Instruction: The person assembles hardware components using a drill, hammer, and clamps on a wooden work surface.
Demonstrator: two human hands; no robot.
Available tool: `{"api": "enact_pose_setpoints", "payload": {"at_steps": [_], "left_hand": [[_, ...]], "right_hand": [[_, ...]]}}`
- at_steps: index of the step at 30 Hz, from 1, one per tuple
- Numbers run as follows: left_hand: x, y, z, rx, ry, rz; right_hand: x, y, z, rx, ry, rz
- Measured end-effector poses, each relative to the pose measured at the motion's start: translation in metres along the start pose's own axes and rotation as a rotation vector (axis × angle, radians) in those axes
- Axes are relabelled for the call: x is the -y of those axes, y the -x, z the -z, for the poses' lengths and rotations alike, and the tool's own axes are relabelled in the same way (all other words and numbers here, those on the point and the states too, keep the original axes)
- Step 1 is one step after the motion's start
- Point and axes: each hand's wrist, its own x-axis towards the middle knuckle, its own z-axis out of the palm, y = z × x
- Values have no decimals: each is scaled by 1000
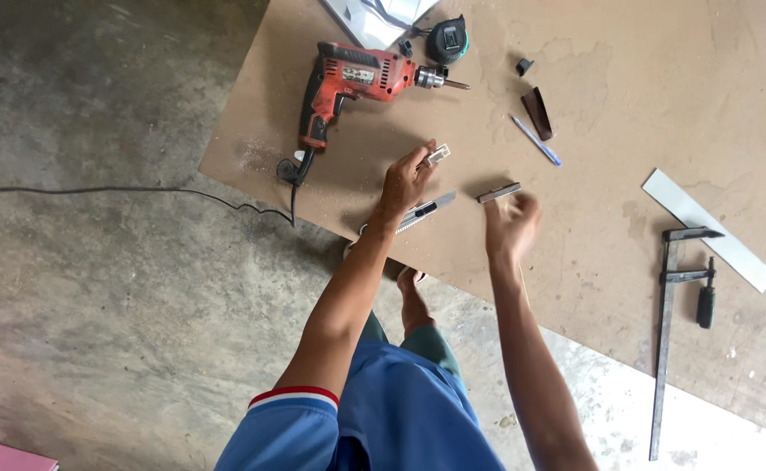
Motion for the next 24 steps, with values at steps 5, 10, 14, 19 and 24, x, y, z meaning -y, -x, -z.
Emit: {"api": "enact_pose_setpoints", "payload": {"at_steps": [5, 10, 14, 19, 24], "left_hand": [[-6, 4, -1, -21, -67, -8], [-14, 0, -1, -34, -112, -69], [-25, 0, -5, -101, -88, -42], [10, 4, -24, -170, -3, -37], [0, 0, -20, -114, -169, -6]], "right_hand": [[-122, 31, 7, 62, 546, 28], [-150, 26, 0, 110, 368, 25], [-84, 52, 6, 253, -142, -110], [-27, 69, 0, 283, -48, -11], [44, 90, 12, 300, 33, 266]]}}
